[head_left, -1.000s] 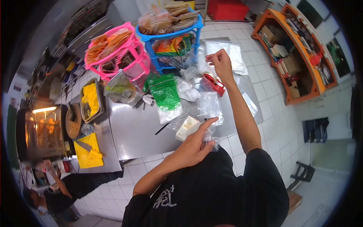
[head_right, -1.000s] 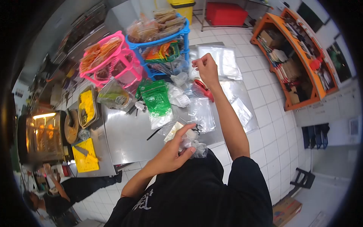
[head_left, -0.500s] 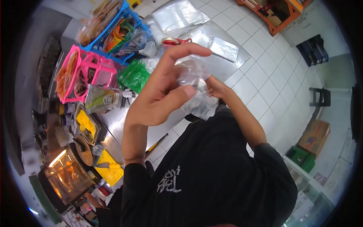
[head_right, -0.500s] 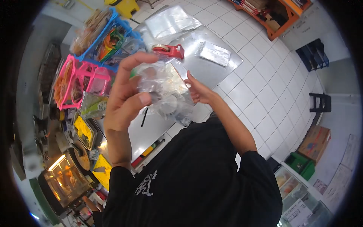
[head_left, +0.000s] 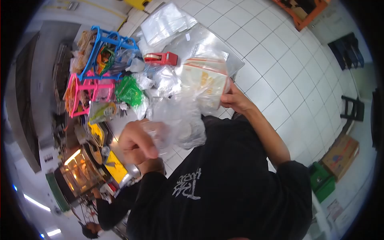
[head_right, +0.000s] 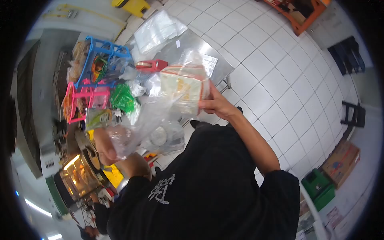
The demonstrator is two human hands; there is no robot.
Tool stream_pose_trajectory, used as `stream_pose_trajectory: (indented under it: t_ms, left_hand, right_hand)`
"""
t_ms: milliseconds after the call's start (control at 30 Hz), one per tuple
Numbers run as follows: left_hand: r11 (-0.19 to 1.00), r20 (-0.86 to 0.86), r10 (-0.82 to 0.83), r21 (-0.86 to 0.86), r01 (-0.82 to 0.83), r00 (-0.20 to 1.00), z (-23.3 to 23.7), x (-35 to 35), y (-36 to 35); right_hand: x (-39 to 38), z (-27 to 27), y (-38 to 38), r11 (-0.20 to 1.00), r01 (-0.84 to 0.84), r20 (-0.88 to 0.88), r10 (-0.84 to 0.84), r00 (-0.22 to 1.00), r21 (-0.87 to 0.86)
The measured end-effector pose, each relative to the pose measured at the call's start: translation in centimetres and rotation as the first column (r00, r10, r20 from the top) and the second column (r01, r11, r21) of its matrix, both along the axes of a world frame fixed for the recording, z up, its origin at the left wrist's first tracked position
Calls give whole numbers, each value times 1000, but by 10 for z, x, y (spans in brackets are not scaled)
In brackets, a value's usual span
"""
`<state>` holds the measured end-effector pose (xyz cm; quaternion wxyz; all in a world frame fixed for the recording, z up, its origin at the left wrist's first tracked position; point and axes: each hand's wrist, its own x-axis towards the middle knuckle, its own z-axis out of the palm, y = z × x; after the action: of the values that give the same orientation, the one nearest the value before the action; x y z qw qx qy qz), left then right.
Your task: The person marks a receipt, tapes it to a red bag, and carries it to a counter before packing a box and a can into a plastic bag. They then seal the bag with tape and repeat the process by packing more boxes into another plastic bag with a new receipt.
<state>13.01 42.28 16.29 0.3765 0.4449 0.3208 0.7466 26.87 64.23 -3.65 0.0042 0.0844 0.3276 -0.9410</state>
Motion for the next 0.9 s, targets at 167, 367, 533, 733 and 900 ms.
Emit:
stream_pose_trajectory:
  t_ms: [167, 367, 533, 733, 900]
  left_hand:
    - [959, -169, -276, 18, 283, 946, -16, 12, 53]
    - [926, -282, -376, -66, 373, 883, -18, 34, 95]
    - [982, -219, -188, -78, 175, 957, -30, 65, 115]
    - [952, -148, -177, -278, 131, 973, -28, 66, 87]
    - [961, -156, 16, -269, -59, 988, -34, 62, 37]
  right_hand:
    - [31, 0, 29, 951, 214, -13, -216, 976, 221]
    - [56, -21, 54, 953, 248, 132, -272, 953, 173]
    - [55, -46, 56, 975, 89, 155, -122, 980, 206]
    - [40, -66, 35, 967, -189, 321, 128, 938, 168]
    - [5, -77, 9, 916, -368, 401, 280, 873, 162]
